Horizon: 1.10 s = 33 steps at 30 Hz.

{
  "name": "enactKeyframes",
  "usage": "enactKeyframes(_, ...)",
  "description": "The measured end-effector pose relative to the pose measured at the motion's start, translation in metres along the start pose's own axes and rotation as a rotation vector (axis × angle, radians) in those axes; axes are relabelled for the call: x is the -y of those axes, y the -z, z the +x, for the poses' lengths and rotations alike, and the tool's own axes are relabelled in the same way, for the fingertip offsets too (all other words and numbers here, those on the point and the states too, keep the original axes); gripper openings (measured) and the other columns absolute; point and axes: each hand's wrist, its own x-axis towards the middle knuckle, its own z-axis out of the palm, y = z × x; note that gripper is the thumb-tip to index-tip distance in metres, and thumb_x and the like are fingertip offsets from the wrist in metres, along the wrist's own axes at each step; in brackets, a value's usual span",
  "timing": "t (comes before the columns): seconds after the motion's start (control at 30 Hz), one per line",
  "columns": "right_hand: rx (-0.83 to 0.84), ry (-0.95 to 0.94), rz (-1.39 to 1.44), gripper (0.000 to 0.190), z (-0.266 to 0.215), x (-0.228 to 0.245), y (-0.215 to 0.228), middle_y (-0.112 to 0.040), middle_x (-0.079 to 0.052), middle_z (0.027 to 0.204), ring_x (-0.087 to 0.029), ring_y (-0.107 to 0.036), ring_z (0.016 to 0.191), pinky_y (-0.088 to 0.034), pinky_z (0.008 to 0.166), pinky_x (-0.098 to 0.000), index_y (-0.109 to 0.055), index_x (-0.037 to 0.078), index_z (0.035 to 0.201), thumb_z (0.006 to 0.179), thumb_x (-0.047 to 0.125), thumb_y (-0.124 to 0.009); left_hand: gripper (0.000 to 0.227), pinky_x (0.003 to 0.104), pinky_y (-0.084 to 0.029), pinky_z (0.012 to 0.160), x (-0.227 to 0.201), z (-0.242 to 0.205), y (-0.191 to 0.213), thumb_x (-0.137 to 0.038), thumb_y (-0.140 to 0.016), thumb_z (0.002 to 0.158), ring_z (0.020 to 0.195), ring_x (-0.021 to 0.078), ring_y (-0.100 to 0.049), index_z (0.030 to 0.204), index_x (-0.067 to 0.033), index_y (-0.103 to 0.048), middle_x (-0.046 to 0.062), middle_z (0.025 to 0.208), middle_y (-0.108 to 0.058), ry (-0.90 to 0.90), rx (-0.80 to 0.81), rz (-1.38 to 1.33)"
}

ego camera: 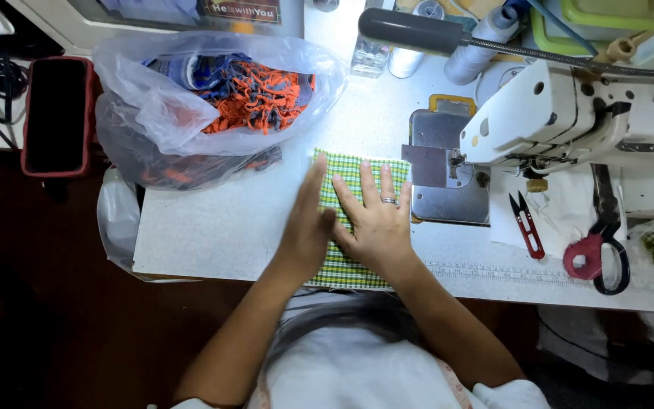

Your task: Sorting and untangling fabric scraps and smoothing a piece of checkered cloth on a sewing table

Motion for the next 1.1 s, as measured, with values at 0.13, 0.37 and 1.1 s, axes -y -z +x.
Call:
enactKeyframes(0.13, 0.052, -0.018, -0.080, 0.068, -0.001, -0.005, -0.009, -0.029, -0.018, 0.165, -0.049, -0.019, 0.151, -0.014, 0.112, -0.0760, -0.044, 0.029, 0.155, 0.093, 0.054, -0.054, 0.093, 0.061, -0.030, 0.118, 0.010, -0.007, -0.027, -0.074, -0.030, 0.098, 0.148, 0.0499, -0.031, 0.156, -0.0021, -0.035, 0.028, 0.158, -0.036, -0.139, 0.067, 0.463)
enactKeyframes(0.37, 0.122, -0.035, -0.085, 0.075, 0.001, -0.004, -0.008, -0.025, -0.015, 0.167, -0.048, -0.017, 0.152, -0.014, 0.113, -0.0754, -0.038, 0.029, 0.158, 0.088, 0.049, -0.059, 0.092, 0.064, -0.038, 0.111, 0.016, -0.008, -0.034, -0.077, -0.042, 0.094, 0.142, 0.0528, -0.039, 0.153, -0.0063, -0.044, 0.030, 0.153, -0.043, -0.221, -0.011, 0.636)
enactKeyframes(1.1, 0.158, -0.236, -0.117, 0.081, -0.042, -0.015, 0.004, -0.023, -0.017, 0.166, -0.051, -0.014, 0.152, -0.015, 0.112, -0.0771, -0.033, 0.026, 0.159, 0.086, 0.049, -0.059, 0.086, 0.060, -0.036, 0.113, 0.011, -0.010, -0.058, -0.073, -0.053, 0.092, 0.141, 0.0489, -0.043, 0.152, -0.0109, -0.047, 0.026, 0.149, -0.048, -0.345, 0.181, 0.549)
